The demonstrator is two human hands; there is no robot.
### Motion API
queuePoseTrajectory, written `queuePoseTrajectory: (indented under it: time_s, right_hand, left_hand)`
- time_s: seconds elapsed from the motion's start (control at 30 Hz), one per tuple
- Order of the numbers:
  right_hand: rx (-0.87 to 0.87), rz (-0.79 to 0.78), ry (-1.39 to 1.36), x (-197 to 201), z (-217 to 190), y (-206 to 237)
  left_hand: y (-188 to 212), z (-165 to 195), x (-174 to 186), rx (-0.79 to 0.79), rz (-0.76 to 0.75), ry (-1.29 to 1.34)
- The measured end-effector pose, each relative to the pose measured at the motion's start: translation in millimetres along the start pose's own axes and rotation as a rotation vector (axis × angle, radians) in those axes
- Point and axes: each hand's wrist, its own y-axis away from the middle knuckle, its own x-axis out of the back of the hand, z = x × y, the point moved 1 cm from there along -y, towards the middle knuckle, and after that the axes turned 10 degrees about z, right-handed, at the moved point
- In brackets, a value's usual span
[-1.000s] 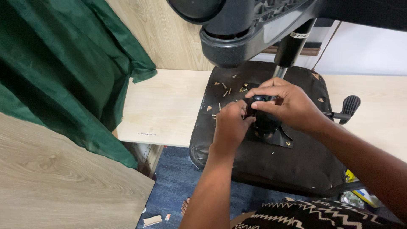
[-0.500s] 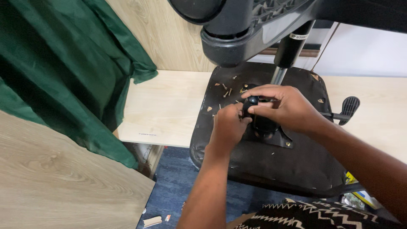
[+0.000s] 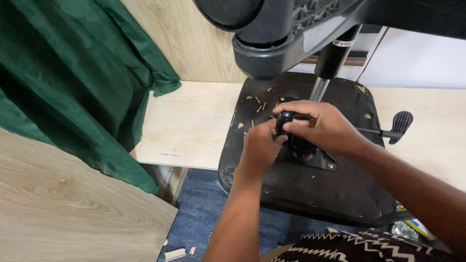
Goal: The person works on an upside-down office chair, using a hex key to tighten screws that attach the tilt mechanism to the seat plate, picking up screws from the seat and threading them into the mechanism by hand.
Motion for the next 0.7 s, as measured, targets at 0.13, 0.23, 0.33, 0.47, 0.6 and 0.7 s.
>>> queuePoseTrajectory:
  time_s: [0.13,0.23,0.33,0.47,0.6,0.7]
  right_hand:
    - [0.037,0.083,0.154,1,2,0]
    - [0.002,0.079,0.121,4,5,-1]
    - [0.025,0.022,0.019,6,8,-2]
    - [-0.018,-0.062,-0.023,8,15,-5]
    - [0.252,-0.043,0.092,6,14,-5]
    - [0.035,-0.015,0.192,8,13,-6]
  left_hand:
    - [-3,-2,-2,0.010,-0.013,-0.052]
    - [-6,-6,-5,-0.040,-0.019,-0.045]
    - [-5,-11,-1,-0.070,-0.012,0.031]
    - [-5,-13,-2,0.037,-0.046,-0.020]
    - [-1,-8,-2,-0.046,0.005,0.053]
    - [-1,-6,-2,-0.001,-0.014,-0.046]
